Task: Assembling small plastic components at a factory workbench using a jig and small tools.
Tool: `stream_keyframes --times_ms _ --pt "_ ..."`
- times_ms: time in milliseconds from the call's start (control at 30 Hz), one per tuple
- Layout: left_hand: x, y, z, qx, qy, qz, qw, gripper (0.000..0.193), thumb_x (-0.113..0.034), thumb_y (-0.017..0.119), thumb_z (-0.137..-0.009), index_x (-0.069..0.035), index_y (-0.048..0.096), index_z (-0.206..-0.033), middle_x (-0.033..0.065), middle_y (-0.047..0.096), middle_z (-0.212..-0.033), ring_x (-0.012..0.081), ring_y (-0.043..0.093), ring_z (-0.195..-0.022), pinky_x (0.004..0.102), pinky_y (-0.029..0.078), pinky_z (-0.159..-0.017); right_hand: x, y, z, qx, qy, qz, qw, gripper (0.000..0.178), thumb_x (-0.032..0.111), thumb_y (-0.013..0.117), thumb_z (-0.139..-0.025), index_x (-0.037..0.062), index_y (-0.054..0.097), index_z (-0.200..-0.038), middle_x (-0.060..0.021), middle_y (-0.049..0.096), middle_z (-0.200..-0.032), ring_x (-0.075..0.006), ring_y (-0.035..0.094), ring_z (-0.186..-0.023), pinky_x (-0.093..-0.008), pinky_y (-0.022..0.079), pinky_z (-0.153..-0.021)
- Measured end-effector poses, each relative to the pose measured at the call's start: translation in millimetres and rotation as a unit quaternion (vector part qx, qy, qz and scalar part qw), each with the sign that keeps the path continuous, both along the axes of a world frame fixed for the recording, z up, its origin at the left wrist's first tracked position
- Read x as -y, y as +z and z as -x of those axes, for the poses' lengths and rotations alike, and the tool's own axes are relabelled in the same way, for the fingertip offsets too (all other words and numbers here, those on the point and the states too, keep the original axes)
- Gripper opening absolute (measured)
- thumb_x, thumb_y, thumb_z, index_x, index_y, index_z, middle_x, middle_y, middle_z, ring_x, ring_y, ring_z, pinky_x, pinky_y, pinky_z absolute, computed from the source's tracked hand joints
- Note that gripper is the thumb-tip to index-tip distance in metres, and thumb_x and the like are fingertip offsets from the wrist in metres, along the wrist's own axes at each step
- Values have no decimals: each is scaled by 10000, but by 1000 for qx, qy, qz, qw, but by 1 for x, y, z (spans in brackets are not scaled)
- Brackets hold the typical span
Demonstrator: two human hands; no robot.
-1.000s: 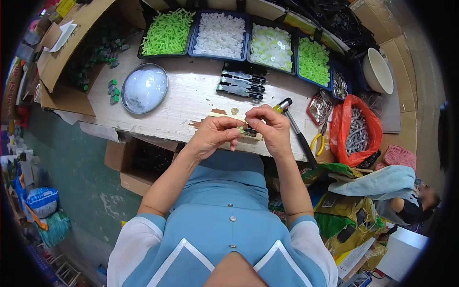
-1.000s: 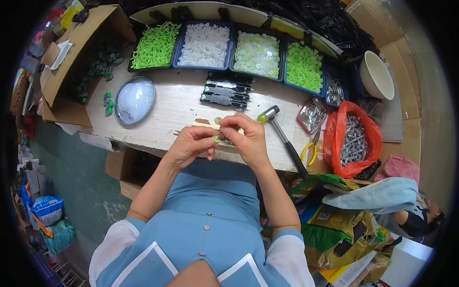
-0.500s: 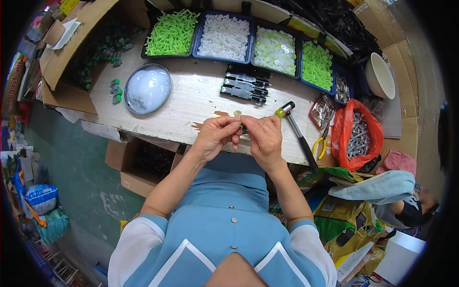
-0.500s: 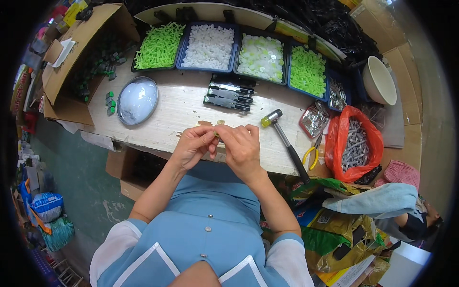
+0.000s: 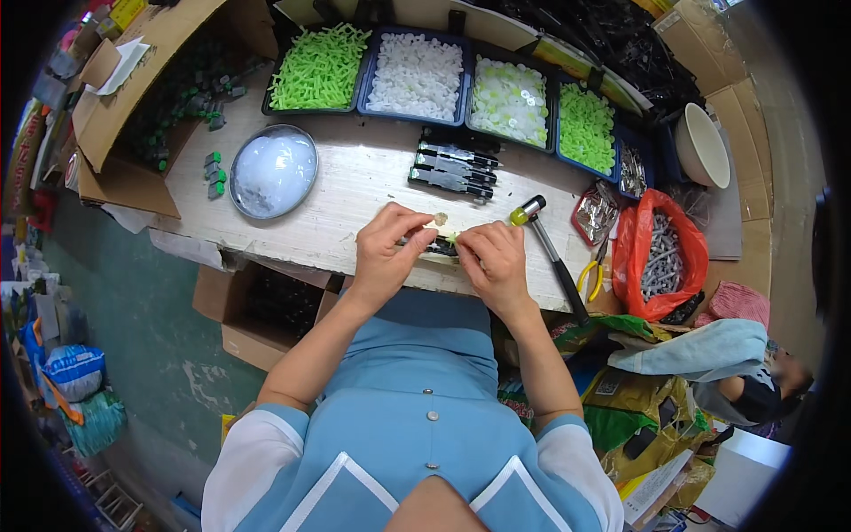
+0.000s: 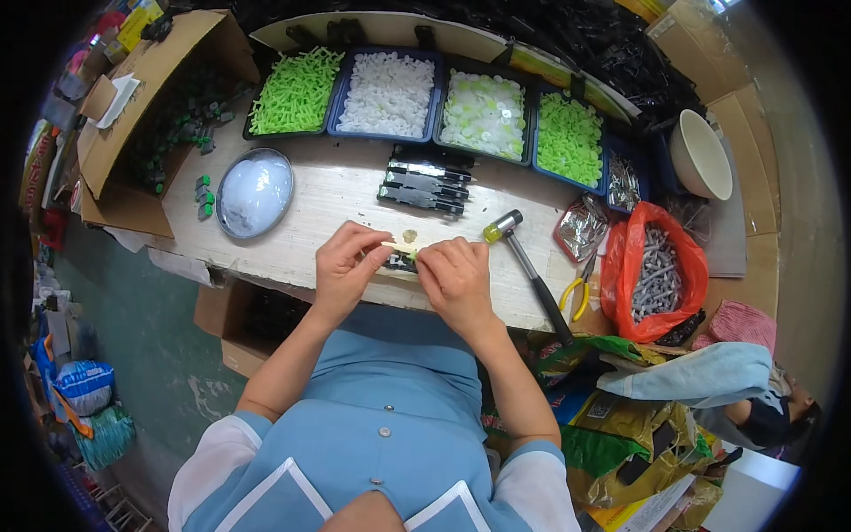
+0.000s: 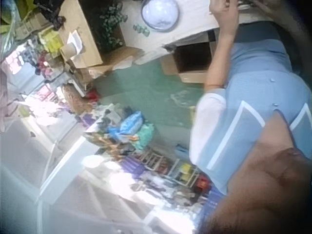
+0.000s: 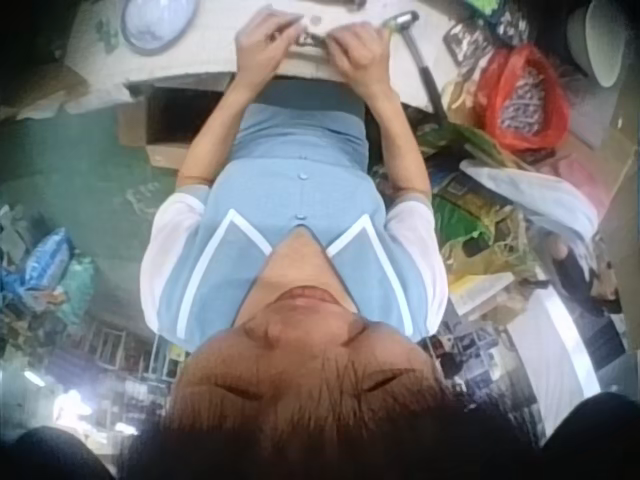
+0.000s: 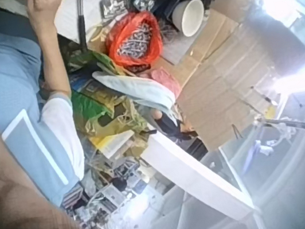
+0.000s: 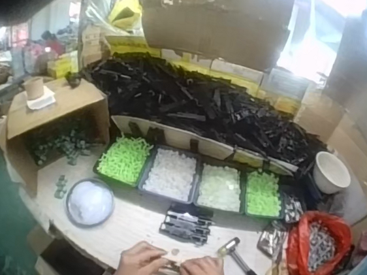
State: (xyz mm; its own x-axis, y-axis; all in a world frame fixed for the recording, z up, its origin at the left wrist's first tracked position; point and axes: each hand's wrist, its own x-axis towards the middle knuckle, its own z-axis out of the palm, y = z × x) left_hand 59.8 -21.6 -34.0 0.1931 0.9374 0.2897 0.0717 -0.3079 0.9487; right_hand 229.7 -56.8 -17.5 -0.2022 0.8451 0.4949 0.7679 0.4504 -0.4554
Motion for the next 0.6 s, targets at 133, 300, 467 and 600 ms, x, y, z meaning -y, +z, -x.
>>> stream_keyframes --times_ms 133,300,467,600 --pt "-3 -13 8 -188 24 -142 972 116 -81 692 -680 -74 651 -788 19 563 -855 197 474 -892 327 332 -776 -3 -11 -3 74 17 39 996 119 69 657 -699 75 600 -803 -19 569 -771 -184 520 -732 -324 322 -678" --pt "1 -29 0 -201 -21 -145 969 98 -99 676 -664 -80 633 -750 4 546 -908 195 440 -956 362 279 -816 -11 -10 0 142 55 54 987 101 100 653 -691 87 582 -761 -21 508 -719 -195 496 -736 -338 321 -678" --pt "2 -37 0 -192 -20 -146 970 78 -64 657 -645 -79 602 -698 7 540 -904 203 441 -956 364 278 -814 -17 -7 3 172 94 77 978 112 87 648 -659 90 580 -748 -27 495 -705 -200 491 -743 -347 326 -678" --pt "1 -36 -1 -191 -30 -145 971 79 -56 652 -642 -79 593 -689 7 537 -906 203 442 -951 364 276 -815 -25 -5 3 180 125 116 969 20 85 608 -669 86 609 -688 -33 533 -700 -200 519 -756 -360 336 -697"
